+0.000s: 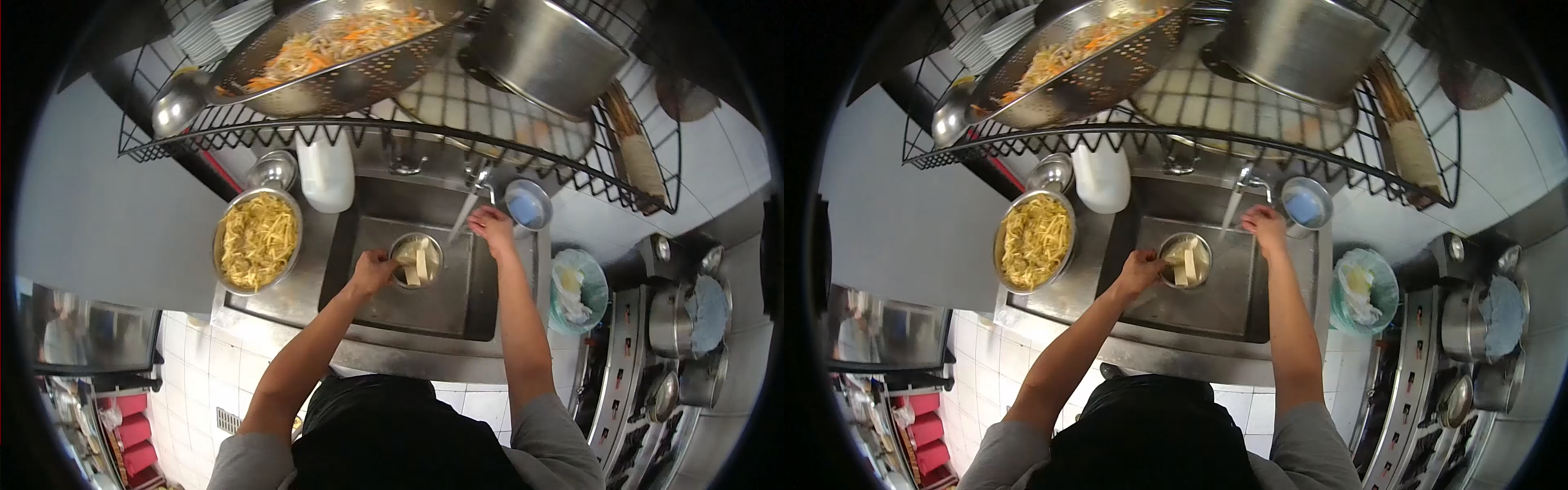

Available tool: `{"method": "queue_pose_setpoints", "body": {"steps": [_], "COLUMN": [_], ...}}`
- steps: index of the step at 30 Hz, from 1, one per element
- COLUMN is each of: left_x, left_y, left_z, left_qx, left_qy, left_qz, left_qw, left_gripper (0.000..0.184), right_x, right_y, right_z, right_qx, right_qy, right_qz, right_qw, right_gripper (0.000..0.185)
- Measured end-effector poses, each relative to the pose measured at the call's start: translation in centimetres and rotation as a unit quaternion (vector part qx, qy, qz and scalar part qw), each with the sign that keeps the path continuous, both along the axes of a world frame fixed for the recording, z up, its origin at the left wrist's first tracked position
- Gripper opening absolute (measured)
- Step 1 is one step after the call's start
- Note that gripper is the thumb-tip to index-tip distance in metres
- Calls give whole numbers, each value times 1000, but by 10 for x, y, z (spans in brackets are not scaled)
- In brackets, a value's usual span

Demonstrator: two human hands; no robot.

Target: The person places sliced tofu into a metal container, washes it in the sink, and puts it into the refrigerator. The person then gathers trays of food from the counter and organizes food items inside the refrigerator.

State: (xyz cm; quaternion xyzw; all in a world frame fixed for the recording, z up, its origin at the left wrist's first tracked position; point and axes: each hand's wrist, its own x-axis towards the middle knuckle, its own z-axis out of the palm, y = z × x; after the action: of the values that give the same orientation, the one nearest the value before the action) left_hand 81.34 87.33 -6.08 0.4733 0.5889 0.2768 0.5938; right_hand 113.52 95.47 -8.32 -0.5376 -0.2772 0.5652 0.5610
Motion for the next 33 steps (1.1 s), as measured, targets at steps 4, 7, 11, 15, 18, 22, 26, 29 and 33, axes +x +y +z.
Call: {"method": "queue_pose_setpoints", "body": {"steps": [4, 7, 11, 15, 18, 22, 26, 29, 33], "left_x": [-53, -106, -175, -256, -328, -432, -554, -644, -756], "left_y": [-42, -76, -125, -180, -223, -281, -326, -358, -368], "left_z": [47, 64, 112, 145, 161, 168, 179, 185, 203], "left_qx": [22, 31, 38, 27, -2, 2, 18, 39, 108], "left_qy": [-20, 4, 49, 98, 116, 109, 143, 180, 205], "left_qz": [-7, -4, 20, 70, 118, 213, 285, 323, 353], "left_qw": [1000, 1000, 998, 992, 986, 971, 948, 928, 906], "left_gripper": [13, 17, 15, 17, 16, 16, 17, 17, 25], "right_x": [15, 16, 17, 41, 41, 13, -25, -157, -297], "right_y": [33, 54, 64, 92, 88, 35, -46, -139, -200], "right_z": [-58, -77, -81, -82, -35, -24, -169, -146, -84], "right_qx": [-33, 18, 81, 65, 57, -33, -102, -150, -192], "right_qy": [221, 263, 241, 88, 93, -282, -444, -655, -704], "right_qz": [-138, -192, -158, -222, -209, -38, 18, 137, 257], "right_qw": [965, 945, 954, 969, 972, 958, 890, 728, 633], "right_gripper": [10, 6, 19, 24, 40, 54, 36, 39, 48]}}
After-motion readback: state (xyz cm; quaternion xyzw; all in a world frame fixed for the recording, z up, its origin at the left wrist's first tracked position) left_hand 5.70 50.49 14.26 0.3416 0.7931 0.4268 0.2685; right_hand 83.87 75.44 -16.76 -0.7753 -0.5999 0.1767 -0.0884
